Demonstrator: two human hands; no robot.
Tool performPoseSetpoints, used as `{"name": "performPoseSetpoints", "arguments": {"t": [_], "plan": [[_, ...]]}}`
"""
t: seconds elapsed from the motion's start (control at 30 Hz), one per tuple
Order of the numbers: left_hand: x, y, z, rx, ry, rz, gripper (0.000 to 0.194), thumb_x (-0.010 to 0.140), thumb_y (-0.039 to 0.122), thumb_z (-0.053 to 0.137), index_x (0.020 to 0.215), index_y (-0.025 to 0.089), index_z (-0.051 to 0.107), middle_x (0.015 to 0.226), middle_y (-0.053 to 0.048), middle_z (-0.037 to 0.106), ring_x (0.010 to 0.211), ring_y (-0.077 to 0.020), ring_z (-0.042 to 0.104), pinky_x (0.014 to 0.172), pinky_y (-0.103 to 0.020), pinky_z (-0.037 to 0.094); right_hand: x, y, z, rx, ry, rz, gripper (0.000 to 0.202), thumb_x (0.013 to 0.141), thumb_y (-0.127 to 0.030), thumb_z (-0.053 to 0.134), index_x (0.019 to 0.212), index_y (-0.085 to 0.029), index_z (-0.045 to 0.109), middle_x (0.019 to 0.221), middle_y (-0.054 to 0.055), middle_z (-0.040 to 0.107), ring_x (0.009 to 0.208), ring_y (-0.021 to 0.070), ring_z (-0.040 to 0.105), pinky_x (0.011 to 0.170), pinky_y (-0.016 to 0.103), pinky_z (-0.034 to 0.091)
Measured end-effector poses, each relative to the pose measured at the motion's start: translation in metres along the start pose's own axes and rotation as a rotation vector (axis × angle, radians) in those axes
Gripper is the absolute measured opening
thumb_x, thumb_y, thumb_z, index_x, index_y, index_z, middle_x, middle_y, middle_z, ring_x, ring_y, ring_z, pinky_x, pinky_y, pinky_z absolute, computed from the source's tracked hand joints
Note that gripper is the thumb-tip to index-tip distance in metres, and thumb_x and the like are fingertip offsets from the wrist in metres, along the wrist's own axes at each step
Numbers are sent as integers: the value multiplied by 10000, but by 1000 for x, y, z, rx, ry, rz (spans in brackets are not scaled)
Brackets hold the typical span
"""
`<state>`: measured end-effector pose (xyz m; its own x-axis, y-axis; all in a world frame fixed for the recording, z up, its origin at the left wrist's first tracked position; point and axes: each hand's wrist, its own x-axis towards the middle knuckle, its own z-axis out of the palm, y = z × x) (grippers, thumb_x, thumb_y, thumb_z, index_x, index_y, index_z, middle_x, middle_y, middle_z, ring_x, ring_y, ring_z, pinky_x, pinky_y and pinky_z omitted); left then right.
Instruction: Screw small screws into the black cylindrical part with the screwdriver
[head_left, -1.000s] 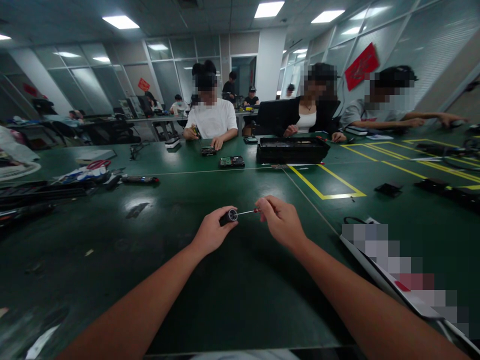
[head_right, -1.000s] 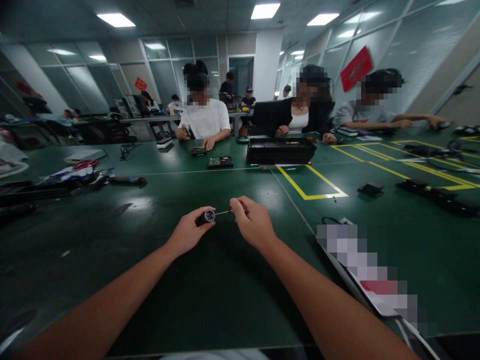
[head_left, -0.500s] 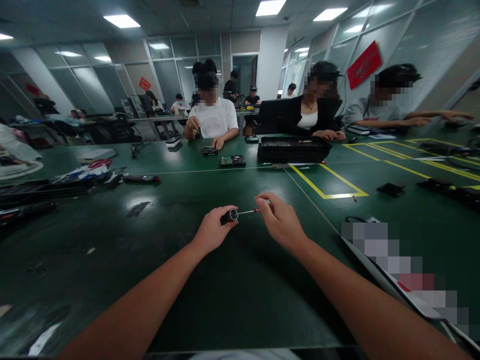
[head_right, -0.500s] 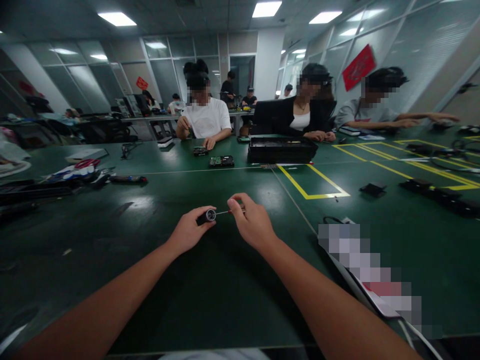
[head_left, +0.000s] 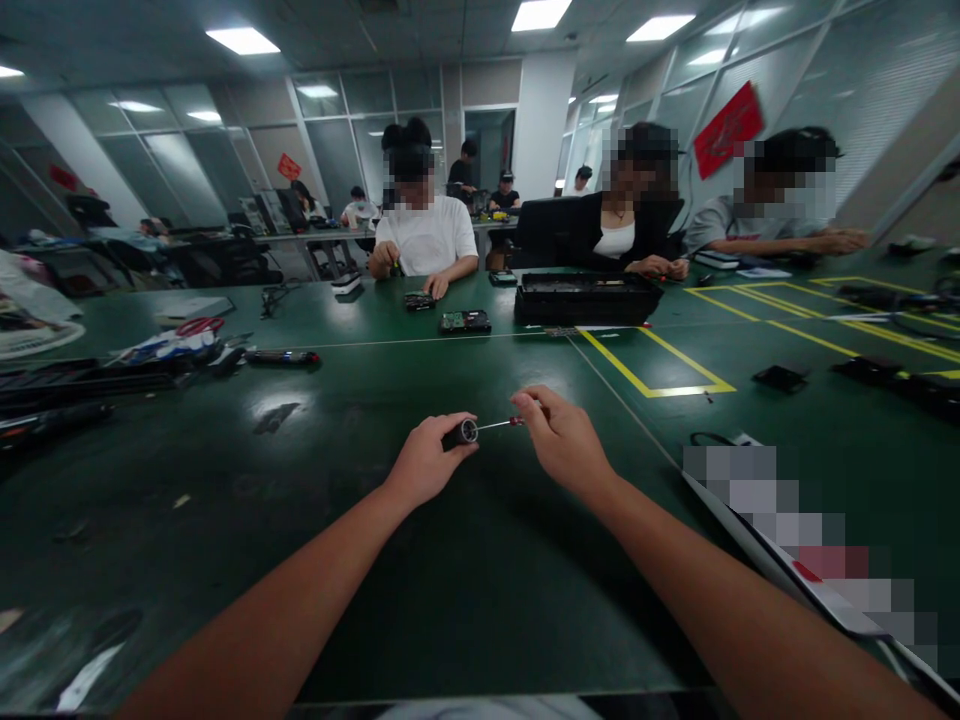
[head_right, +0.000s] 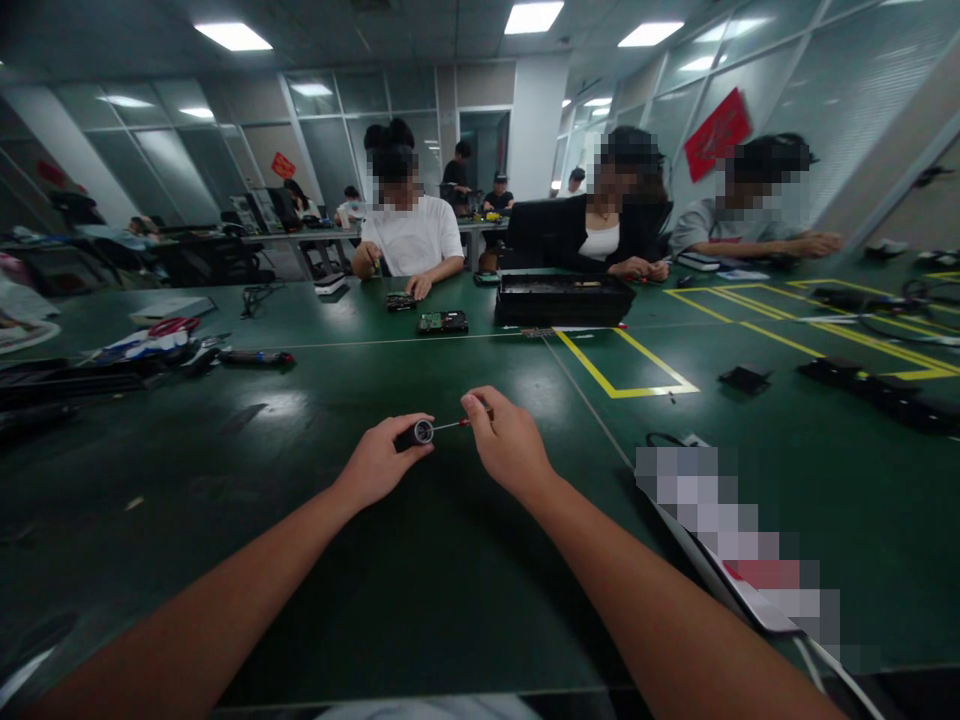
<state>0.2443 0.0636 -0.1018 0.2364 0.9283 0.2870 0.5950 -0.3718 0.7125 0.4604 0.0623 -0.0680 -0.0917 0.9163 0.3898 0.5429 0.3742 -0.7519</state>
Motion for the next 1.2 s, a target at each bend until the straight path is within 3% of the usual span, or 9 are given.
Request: {"name": "performPoseSetpoints", "arguments": {"t": [0.17, 0.4, 0.5, 0.6, 0.7, 0.83, 0.9, 1.1, 1.2], "plan": [[0, 0, 0, 50, -3, -13, 374, 858, 211, 712, 1226, 272, 687, 1128, -41, 707, 1053, -252, 615, 934, -400, 452, -1, 0, 0, 73, -72, -89, 276, 957, -328, 471, 1197, -220, 553, 831, 28, 688, 715, 207, 630, 651, 325, 437], [1, 2, -2, 92, -1, -20, 380, 867, 205, 711, 1240, 267, 677, 1121, -27, 707, 1036, -224, 618, 928, -368, 461, 0, 1, -2, -13, -62, -17, 303, 1009, -396, 369, 1011, -233, 625, 765, 19, 655, 680, 205, 607, 632, 327, 391], [1, 3, -1, 104, -6, -18, 381, 866, 201, 711, 1239, 266, 677, 1113, -30, 707, 1026, -225, 619, 921, -367, 463, -1, 3, 0, 64, -68, 0, 238, 980, -315, 401, 1136, -231, 561, 722, -11, 608, 636, 194, 576, 619, 321, 399], [0, 3, -2, 107, -4, -17, 379, 873, 210, 706, 1246, 270, 674, 1120, -32, 704, 1033, -227, 616, 913, -365, 463, -2, 4, 2, 156, -50, -60, 259, 951, -285, 450, 1198, -221, 494, 815, 3, 617, 740, 199, 612, 685, 325, 449], [0, 4, -2, 108, -3, -13, 376, 873, 213, 707, 1242, 271, 676, 1113, -28, 704, 1030, -226, 614, 908, -364, 461, -2, 1, 3, 154, -32, -92, 214, 950, -337, 494, 1124, -218, 532, 930, 43, 655, 839, 209, 639, 738, 329, 466], [0, 6, -2, 112, -18, -25, 376, 868, 214, 713, 1238, 271, 679, 1093, -22, 707, 1014, -227, 609, 890, -367, 460, 0, -1, 1, 49, -25, -12, 335, 1001, -470, 411, 906, -225, 619, 683, 6, 614, 643, 192, 593, 615, 314, 400], [-1, 6, -1, 112, -26, -32, 380, 866, 216, 715, 1240, 274, 679, 1089, -20, 708, 1013, -229, 606, 883, -369, 460, 1, 0, 0, 1, -5, -3, 395, 1009, -474, 385, 839, -224, 639, 654, 9, 609, 620, 189, 576, 598, 316, 375], [0, 4, -2, 118, -12, -23, 369, 867, 207, 705, 1230, 273, 682, 1103, -25, 709, 1017, -229, 613, 900, -372, 463, -1, 3, 2, 76, -58, -59, 263, 971, -330, 432, 1160, -216, 574, 843, 27, 681, 704, 195, 618, 641, 314, 424], [0, 3, -2, 116, 0, -22, 378, 864, 200, 708, 1234, 268, 677, 1113, -24, 709, 1024, -226, 613, 915, -371, 461, 0, 1, 2, 66, -69, -47, 255, 984, -363, 425, 1098, -223, 604, 789, 19, 665, 738, 208, 640, 663, 321, 427]]}}
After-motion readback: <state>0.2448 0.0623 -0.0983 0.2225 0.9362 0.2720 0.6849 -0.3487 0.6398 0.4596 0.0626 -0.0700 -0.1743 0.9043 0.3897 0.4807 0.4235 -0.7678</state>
